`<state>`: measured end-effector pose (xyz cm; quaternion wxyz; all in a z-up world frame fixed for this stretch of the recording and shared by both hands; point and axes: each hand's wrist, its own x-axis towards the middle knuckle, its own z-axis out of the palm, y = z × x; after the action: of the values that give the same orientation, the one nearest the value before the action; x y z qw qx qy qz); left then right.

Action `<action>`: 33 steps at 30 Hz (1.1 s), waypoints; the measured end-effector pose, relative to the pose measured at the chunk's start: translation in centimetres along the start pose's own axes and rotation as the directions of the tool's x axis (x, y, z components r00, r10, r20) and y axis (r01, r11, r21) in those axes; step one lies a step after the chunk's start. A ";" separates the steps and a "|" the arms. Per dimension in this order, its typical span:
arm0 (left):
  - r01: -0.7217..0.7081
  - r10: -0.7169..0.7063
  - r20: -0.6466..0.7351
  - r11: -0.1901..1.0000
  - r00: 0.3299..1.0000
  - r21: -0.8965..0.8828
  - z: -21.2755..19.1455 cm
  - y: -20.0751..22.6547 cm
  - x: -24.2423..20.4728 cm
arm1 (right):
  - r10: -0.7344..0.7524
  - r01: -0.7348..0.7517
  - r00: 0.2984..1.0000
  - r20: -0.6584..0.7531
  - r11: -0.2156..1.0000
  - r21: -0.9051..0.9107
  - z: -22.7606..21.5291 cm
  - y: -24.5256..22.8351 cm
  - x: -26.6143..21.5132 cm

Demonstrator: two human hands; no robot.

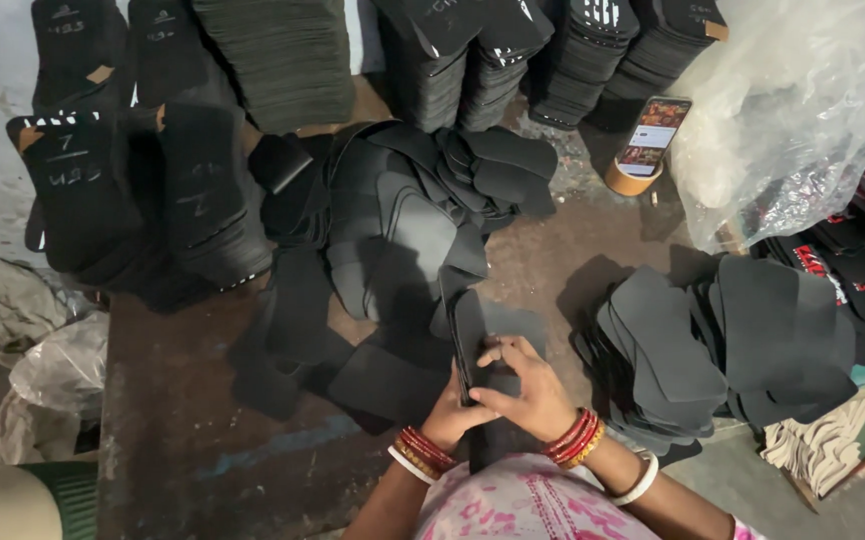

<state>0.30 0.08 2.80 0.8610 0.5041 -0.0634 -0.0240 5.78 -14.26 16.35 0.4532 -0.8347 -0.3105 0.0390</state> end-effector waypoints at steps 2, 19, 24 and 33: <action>0.006 -0.005 0.008 1.000 1.000 -0.022 0.2 0.6 -0.1 | 0.005 -0.006 1.000 0.022 0.999 0.033 0.0 0.0 -0.1; 0.137 -0.253 -0.264 0.911 0.931 -0.390 1.5 1.6 -0.2 | 0.450 -0.434 0.873 0.187 0.542 0.720 1.5 8.8 -3.2; 0.161 -0.301 -0.291 0.893 0.908 -0.419 -0.4 -2.9 -0.6 | 0.196 -0.163 0.978 -0.063 0.925 0.344 0.7 3.9 -2.3; 0.077 -0.230 -0.460 0.941 0.858 -0.329 -1.6 -4.9 -0.9 | 0.053 -0.049 0.997 -0.063 0.997 0.066 0.4 2.3 -1.6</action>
<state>-0.23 -0.90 -2.32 0.9099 0.3609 0.2028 0.0263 5.49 -15.71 13.96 0.4883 -0.8283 -0.2728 0.0336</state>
